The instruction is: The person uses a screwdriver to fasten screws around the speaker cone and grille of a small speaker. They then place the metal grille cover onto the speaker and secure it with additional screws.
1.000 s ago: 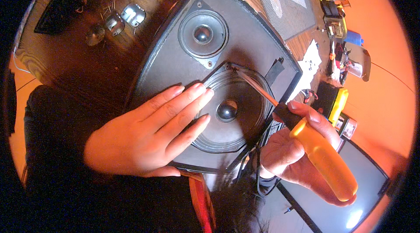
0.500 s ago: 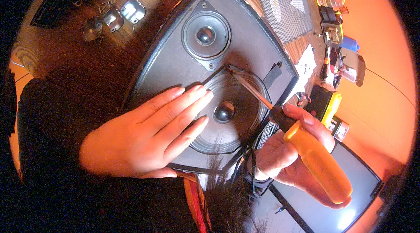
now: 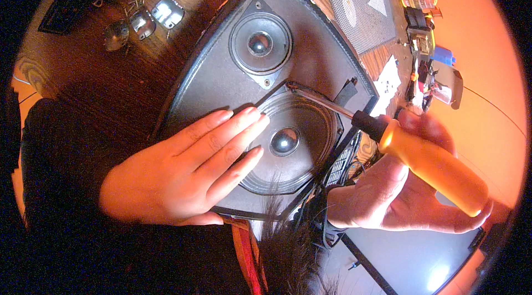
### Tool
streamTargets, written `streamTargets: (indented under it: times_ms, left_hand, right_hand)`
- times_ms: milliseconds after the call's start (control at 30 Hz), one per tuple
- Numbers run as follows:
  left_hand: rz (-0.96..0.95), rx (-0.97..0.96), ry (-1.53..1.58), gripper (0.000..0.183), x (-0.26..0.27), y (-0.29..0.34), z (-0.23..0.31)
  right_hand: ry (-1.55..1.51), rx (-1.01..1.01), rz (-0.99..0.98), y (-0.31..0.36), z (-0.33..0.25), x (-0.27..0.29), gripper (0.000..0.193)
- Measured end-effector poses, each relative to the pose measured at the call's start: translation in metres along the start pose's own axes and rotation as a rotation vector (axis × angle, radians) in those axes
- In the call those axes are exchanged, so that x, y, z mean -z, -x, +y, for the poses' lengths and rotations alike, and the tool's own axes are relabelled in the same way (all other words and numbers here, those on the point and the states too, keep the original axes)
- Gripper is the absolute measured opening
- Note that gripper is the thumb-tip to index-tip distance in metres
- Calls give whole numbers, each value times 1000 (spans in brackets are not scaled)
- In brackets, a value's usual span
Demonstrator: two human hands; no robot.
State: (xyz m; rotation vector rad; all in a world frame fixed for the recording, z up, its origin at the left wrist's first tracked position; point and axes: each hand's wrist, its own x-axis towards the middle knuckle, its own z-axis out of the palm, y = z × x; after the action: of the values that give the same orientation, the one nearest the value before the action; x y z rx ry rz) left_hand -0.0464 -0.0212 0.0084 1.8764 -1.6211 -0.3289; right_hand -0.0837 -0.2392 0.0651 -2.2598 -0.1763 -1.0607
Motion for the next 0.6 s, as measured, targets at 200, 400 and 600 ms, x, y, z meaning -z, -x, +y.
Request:
streamTargets:
  times_ms: [200, 400, 600]
  left_hand:
    - [1, 6, -29, 87, -1, 0, 0]
    - [-4, 2, -50, 87, 0, 0, 1]
    - [2, 5, 8, 85, 0, 0, 1]
  right_hand:
    - [-278, -34, 57, -4, -2, -1, 60]
    - [-78, 22, -98, -10, -3, 0, 53]
    - [32, -34, 5, -8, -1, 1, 56]
